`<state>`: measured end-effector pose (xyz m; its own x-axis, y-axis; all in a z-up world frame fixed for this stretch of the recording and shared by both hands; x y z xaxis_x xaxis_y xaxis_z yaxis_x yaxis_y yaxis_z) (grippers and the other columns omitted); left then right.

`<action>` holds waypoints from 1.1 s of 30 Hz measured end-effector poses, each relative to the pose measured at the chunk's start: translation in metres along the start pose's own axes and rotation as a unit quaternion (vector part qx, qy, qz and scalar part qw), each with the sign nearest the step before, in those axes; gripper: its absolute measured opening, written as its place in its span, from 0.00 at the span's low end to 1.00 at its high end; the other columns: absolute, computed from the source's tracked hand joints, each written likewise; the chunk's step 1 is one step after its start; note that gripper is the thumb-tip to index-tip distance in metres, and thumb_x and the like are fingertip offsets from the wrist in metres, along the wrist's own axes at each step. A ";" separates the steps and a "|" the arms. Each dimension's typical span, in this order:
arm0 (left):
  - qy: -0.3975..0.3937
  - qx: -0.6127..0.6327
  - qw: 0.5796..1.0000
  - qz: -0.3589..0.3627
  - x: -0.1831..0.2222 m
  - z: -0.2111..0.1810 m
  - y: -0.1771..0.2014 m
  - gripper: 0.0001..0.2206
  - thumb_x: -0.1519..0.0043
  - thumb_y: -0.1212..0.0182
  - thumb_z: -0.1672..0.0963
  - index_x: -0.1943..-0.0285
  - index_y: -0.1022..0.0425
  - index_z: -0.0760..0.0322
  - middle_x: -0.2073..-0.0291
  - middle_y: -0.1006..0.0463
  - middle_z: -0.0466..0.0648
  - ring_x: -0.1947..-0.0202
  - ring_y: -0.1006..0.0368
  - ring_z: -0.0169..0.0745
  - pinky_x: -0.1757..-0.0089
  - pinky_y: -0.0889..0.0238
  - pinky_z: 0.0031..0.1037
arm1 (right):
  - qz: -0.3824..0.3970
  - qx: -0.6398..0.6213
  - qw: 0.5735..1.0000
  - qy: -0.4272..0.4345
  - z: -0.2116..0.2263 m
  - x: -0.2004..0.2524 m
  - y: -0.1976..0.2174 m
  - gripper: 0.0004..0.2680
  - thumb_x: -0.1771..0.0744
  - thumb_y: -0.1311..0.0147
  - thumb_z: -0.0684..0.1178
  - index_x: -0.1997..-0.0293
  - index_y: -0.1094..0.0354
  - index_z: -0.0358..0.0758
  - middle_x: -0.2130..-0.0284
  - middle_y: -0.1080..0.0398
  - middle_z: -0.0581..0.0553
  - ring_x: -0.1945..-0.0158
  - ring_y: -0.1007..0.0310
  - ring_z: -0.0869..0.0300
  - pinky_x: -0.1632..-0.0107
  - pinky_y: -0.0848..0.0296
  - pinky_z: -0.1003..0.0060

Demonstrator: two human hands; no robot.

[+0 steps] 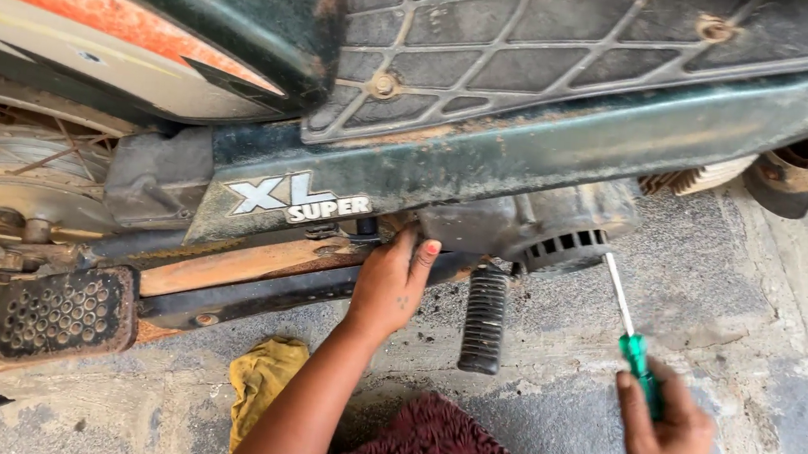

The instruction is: The person tightens or loosens screws on a moped engine casing and frame using a screwdriver.

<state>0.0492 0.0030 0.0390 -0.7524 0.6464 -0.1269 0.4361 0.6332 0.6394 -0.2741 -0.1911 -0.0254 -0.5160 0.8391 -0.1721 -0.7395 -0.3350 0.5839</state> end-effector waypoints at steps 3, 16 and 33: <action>0.034 -0.017 0.999 0.006 0.000 -0.008 -0.001 0.27 0.31 0.60 0.42 0.42 0.30 0.66 0.64 0.20 0.65 0.61 0.24 0.71 0.58 0.33 0.52 | 0.009 -0.070 0.997 -0.023 -0.029 0.022 -0.012 0.11 0.33 0.42 0.47 0.48 0.29 0.31 0.80 0.29 0.52 0.78 0.31 0.69 0.74 0.33 0.72; 0.015 -0.089 0.994 -0.065 0.003 0.024 -0.041 0.27 0.29 0.63 0.43 0.46 0.29 0.69 0.67 0.21 0.66 0.63 0.25 0.73 0.61 0.34 0.51 | 0.055 -0.199 0.957 -0.205 -0.071 0.003 -0.004 0.10 0.33 0.43 0.48 0.49 0.27 0.36 0.84 0.31 0.48 0.81 0.36 0.67 0.77 0.36 0.69; 0.148 0.008 0.988 -0.044 0.005 0.022 -0.053 0.32 0.33 0.65 0.38 0.68 0.35 0.69 0.89 0.34 0.46 0.88 0.33 0.35 0.80 0.38 0.28 | 0.094 -0.132 0.967 -0.196 -0.075 -0.037 0.012 0.14 0.35 0.41 0.51 0.46 0.30 0.39 0.77 0.20 0.49 0.78 0.25 0.66 0.72 0.29 0.68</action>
<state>0.0331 -0.0175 -0.0124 -0.8980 0.4374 0.0464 0.3684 0.6901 0.6229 -0.2963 -0.2581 -0.0715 -0.4856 0.8340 0.2620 -0.7602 -0.5508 0.3445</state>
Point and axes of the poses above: each hand's wrist, its own x-axis away from the middle knuckle, its own y-axis out of the back of the hand, z = x × y, the point moved 4 cm from there along -x, towards the middle knuckle
